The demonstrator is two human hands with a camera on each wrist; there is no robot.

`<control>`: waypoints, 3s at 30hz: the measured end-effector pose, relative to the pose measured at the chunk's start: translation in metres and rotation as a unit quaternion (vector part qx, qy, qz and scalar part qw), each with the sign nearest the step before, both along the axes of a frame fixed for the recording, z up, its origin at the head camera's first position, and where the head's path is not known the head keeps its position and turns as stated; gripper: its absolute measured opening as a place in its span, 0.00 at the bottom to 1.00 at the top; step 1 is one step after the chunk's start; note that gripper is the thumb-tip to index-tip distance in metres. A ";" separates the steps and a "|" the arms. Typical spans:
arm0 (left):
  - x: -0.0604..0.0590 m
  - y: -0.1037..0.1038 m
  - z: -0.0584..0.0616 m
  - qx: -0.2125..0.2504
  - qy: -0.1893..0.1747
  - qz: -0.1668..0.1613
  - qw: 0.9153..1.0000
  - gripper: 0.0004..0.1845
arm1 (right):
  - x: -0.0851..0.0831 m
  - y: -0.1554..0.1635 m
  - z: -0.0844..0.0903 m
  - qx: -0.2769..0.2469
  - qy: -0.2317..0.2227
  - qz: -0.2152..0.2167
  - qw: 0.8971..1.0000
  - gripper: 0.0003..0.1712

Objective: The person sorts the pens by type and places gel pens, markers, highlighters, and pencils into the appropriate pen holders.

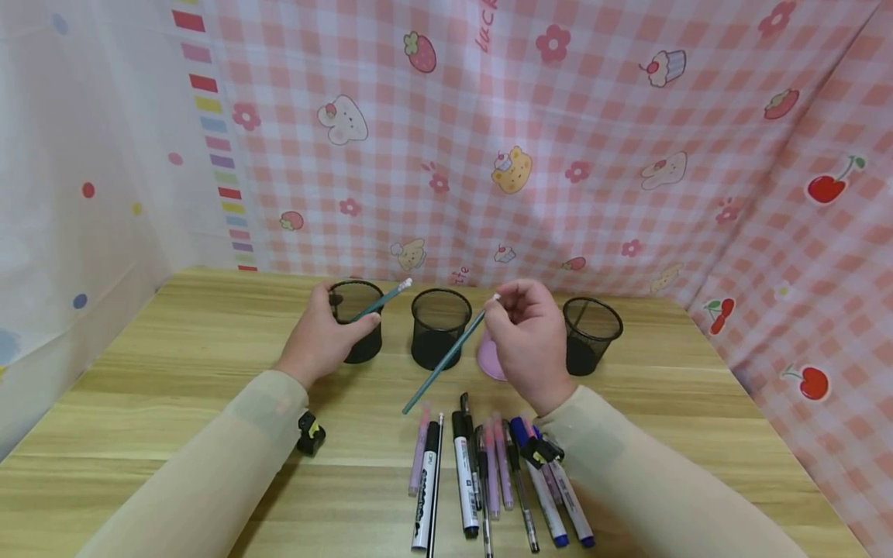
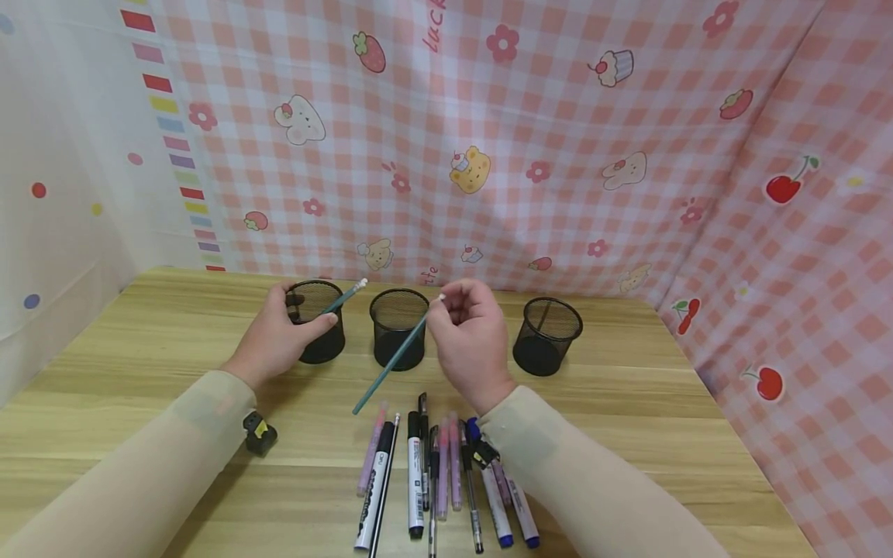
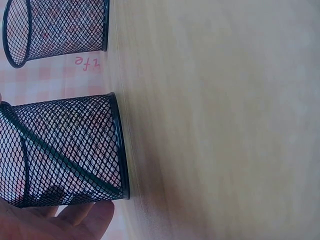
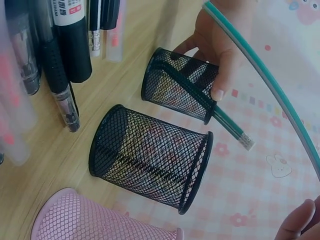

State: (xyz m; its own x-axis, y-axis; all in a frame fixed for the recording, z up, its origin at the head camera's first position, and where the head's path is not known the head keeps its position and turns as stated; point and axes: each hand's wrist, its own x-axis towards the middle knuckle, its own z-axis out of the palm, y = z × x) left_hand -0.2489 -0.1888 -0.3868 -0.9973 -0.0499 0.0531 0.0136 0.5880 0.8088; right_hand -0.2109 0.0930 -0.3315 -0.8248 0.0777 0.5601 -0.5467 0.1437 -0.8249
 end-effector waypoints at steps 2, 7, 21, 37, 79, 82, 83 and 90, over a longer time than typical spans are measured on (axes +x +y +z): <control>0.000 0.000 0.000 0.001 -0.001 0.000 1.000 0.54 | 0.000 -0.001 0.002 -0.017 0.003 -0.006 1.000 0.07; 0.000 0.000 0.000 0.001 -0.002 0.000 1.000 0.54 | -0.001 -0.003 0.006 -0.048 0.001 -0.015 0.999 0.06; -0.001 -0.001 -0.002 0.001 0.001 0.000 1.000 0.54 | -0.007 -0.006 0.010 -0.073 0.037 -0.019 0.996 0.06; -0.001 -0.001 -0.002 0.003 -0.001 0.002 1.000 0.55 | -0.010 -0.010 0.010 -0.084 0.047 -0.012 0.995 0.09; -0.002 -0.001 -0.002 -0.004 -0.003 0.009 1.000 0.55 | -0.014 -0.016 0.000 -0.055 0.062 -0.018 0.996 0.07; -0.001 -0.001 -0.001 -0.002 -0.004 0.009 1.000 0.55 | -0.015 -0.016 -0.001 -0.057 0.058 -0.016 0.997 0.06; -0.001 -0.001 -0.001 -0.002 -0.005 0.009 1.000 0.55 | -0.015 -0.016 -0.002 -0.057 0.056 -0.016 0.997 0.06; -0.001 -0.001 -0.001 -0.001 -0.010 0.009 1.000 0.56 | -0.016 -0.016 -0.003 -0.053 0.050 -0.016 0.997 0.07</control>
State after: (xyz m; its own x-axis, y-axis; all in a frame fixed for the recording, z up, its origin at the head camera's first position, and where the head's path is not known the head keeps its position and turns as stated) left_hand -0.2498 -0.1896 -0.3874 -0.9972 -0.0670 0.0326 -0.0131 0.5892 0.8079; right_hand -0.2264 0.0773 -0.3346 -0.7616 0.1670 0.6262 -0.6230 0.0772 -0.7784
